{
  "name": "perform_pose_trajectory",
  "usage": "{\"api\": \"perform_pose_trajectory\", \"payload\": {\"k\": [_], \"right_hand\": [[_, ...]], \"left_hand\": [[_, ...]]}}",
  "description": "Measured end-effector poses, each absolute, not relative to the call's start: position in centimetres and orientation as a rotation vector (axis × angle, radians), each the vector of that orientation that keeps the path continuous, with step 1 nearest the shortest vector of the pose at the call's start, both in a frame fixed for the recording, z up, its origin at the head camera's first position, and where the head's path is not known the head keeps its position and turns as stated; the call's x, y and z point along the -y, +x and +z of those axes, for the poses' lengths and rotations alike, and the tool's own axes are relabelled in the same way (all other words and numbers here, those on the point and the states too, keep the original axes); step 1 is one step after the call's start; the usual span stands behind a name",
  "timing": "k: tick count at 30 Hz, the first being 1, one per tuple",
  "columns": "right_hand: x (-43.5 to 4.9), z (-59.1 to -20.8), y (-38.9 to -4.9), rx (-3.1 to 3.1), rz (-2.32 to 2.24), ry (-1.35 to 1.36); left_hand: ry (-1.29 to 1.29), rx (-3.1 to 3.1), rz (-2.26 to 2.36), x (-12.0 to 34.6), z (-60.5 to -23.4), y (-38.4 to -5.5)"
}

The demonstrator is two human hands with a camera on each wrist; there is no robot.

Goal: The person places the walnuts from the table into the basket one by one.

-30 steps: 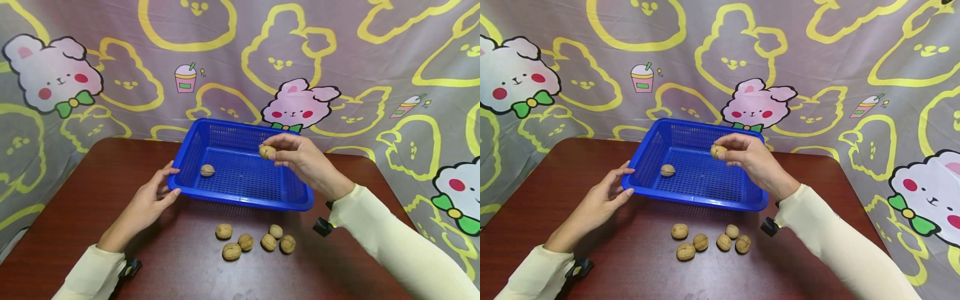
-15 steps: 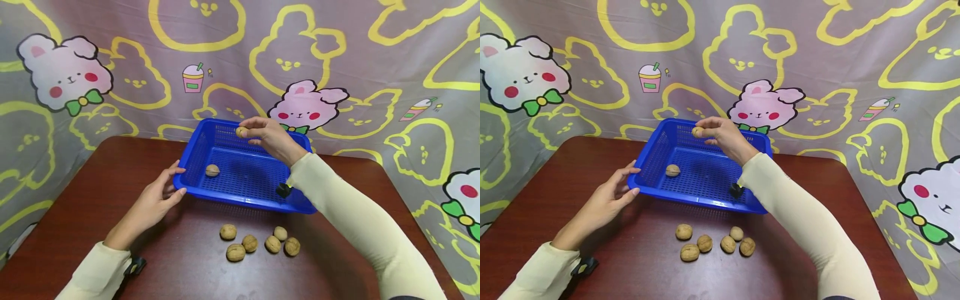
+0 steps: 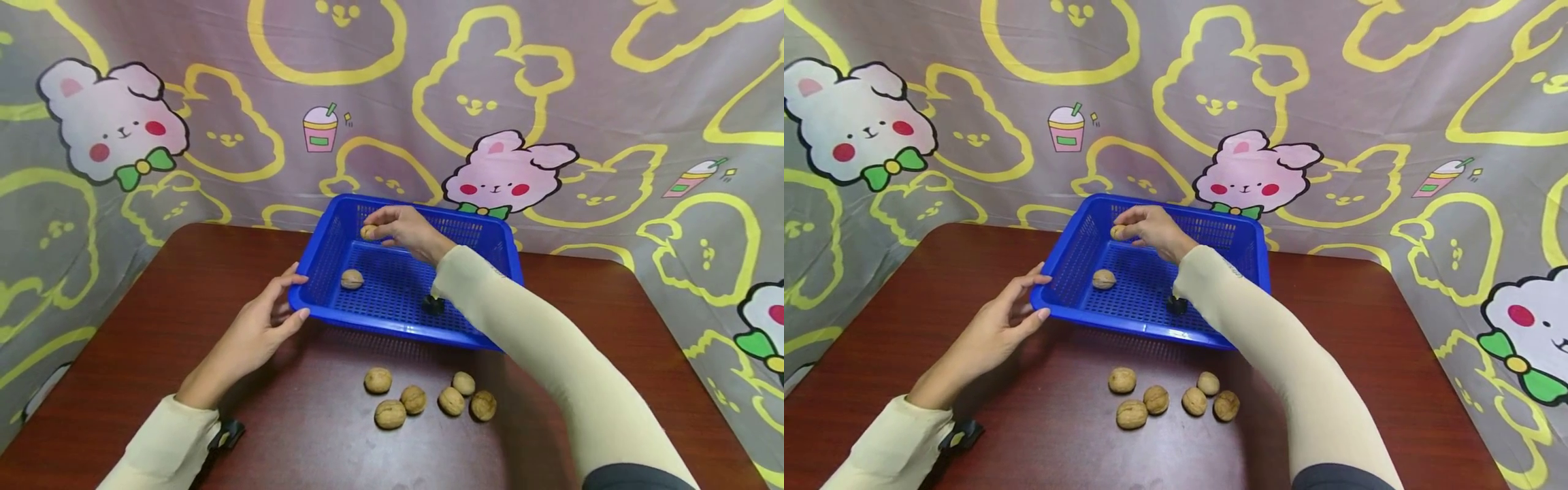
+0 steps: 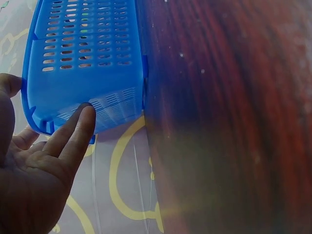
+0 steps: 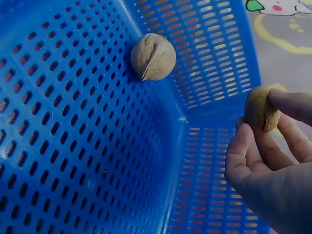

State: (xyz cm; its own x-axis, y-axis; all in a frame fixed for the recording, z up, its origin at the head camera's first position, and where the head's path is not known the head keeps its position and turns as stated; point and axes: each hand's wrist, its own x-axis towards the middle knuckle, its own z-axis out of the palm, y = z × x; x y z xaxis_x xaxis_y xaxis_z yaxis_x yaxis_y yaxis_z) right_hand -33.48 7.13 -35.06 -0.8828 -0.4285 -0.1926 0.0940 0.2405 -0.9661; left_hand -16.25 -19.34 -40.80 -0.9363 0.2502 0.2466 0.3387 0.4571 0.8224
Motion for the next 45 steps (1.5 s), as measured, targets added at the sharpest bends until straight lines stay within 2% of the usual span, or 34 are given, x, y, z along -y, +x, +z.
{"api": "perform_pose_trajectory", "payload": {"k": [8,16,27,45], "right_hand": [[-5.7,-36.6,-34.6,-2.109,-1.591,-0.330],[-5.5,-38.3,-35.8,-2.146,-1.490,-0.234],[-4.3,-39.6,-36.2,-2.187,-1.381,-0.302],[-4.1,-39.4,-36.3,-2.219,-1.233,-0.377]], "left_hand": [[-0.505,2.619,-1.470,19.6,-40.9,-16.2],[-0.539,2.621,-1.500,19.4,-40.8,-16.4],[-0.521,2.623,-1.496,19.5,-40.7,-16.3],[-0.533,2.612,-1.509,19.6,-40.8,-16.4]]}}
